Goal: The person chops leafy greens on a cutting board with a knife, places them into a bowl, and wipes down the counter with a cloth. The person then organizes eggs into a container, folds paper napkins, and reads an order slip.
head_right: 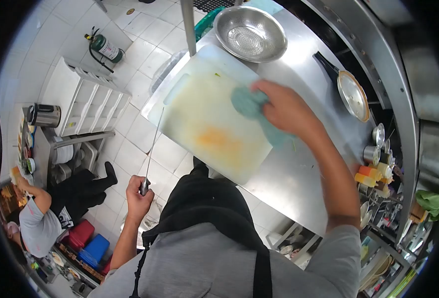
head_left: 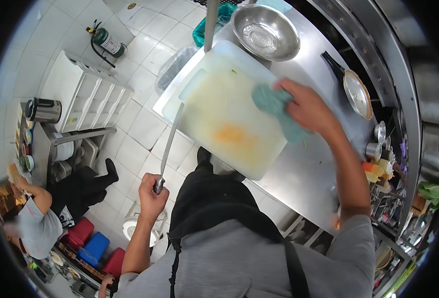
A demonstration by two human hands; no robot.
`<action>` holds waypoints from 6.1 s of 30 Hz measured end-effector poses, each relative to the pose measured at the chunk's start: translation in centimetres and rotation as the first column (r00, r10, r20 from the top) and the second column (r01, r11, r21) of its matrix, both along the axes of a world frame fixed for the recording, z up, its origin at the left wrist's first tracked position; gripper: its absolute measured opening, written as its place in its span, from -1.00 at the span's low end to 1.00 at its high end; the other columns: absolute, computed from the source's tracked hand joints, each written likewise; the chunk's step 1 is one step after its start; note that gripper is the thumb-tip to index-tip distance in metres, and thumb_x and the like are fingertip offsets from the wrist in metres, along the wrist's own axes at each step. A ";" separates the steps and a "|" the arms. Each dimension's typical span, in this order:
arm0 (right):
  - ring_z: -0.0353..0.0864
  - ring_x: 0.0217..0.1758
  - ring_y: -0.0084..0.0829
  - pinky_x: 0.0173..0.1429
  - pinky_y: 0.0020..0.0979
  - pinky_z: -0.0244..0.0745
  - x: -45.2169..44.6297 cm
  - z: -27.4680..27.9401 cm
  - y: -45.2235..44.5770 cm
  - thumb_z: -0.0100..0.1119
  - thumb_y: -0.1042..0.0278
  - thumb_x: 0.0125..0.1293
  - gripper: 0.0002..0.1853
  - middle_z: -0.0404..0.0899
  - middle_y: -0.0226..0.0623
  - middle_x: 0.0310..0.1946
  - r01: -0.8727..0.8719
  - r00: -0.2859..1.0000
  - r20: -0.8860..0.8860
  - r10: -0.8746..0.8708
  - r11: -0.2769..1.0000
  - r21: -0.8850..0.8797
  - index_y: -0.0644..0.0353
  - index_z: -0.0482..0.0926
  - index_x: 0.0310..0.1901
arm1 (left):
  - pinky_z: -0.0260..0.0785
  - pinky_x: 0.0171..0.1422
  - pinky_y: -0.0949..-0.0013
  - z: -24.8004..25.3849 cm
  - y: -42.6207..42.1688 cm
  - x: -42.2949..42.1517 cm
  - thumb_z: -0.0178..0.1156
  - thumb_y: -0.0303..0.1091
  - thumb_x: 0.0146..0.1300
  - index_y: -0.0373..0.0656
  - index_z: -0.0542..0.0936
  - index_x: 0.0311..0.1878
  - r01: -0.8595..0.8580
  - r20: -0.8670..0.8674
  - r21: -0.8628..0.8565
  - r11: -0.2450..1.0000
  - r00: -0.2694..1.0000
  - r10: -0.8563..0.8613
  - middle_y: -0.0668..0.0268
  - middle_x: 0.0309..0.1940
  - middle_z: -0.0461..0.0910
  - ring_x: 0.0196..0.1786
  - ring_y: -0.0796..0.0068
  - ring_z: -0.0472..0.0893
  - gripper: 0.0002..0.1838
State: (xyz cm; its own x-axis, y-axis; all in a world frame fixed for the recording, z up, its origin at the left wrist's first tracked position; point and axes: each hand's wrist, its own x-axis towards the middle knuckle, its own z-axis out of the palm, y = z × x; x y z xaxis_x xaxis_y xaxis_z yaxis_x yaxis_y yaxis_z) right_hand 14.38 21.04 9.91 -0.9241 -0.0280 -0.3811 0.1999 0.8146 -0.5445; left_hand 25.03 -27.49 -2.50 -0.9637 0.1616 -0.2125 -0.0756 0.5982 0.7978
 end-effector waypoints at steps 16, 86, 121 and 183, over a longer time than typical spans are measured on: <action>0.68 0.16 -0.04 0.15 0.03 0.64 3.8 -11.8 1.6 0.33 0.49 0.20 -0.62 0.67 -0.22 0.03 -0.009 0.994 -0.086 0.063 0.857 0.516 -0.01 0.71 0.08 | 0.31 -0.26 0.30 -0.2 -0.1 -1.9 0.24 -0.66 -0.02 -0.25 0.61 -0.21 0.123 0.011 -0.004 0.992 0.992 -0.123 0.26 -0.37 0.44 -0.36 0.37 0.45 -0.75; 0.59 0.32 0.12 0.47 -0.02 0.51 23.8 -16.9 13.9 0.17 0.52 0.24 -0.50 0.60 0.02 0.23 0.611 0.642 -0.478 -0.600 0.776 -0.153 0.12 0.66 0.25 | -0.13 0.68 -0.55 -2.3 36.5 5.7 0.31 0.14 0.46 -0.14 0.34 0.67 0.772 -0.347 -0.357 0.525 0.412 -0.842 -0.17 0.75 0.00 0.80 -0.31 -0.10 -0.13; 0.57 0.24 -0.02 0.39 -0.06 0.50 -1.0 -22.2 20.8 0.18 0.53 0.14 -0.55 0.72 -0.29 0.11 -0.070 0.912 -0.400 0.093 0.995 0.073 -0.19 0.84 -0.01 | 0.49 0.40 0.14 -7.5 34.1 12.8 0.48 -0.14 0.25 -0.01 0.72 0.19 0.446 -0.431 -0.223 0.867 0.753 -0.498 0.33 0.39 0.64 0.50 0.20 0.56 -0.55; 0.52 0.37 0.06 0.49 0.00 0.47 48.0 -20.4 1.6 0.36 0.70 0.00 -0.28 0.65 -0.09 0.23 0.621 0.758 -0.392 -0.521 0.761 0.190 0.07 0.65 0.31 | 0.55 -0.24 0.40 -18.0 6.8 18.3 0.13 -0.22 0.46 0.01 0.53 -0.35 -0.294 0.905 0.315 0.902 -0.193 -0.379 0.40 -0.43 0.58 -0.41 0.42 0.63 -0.79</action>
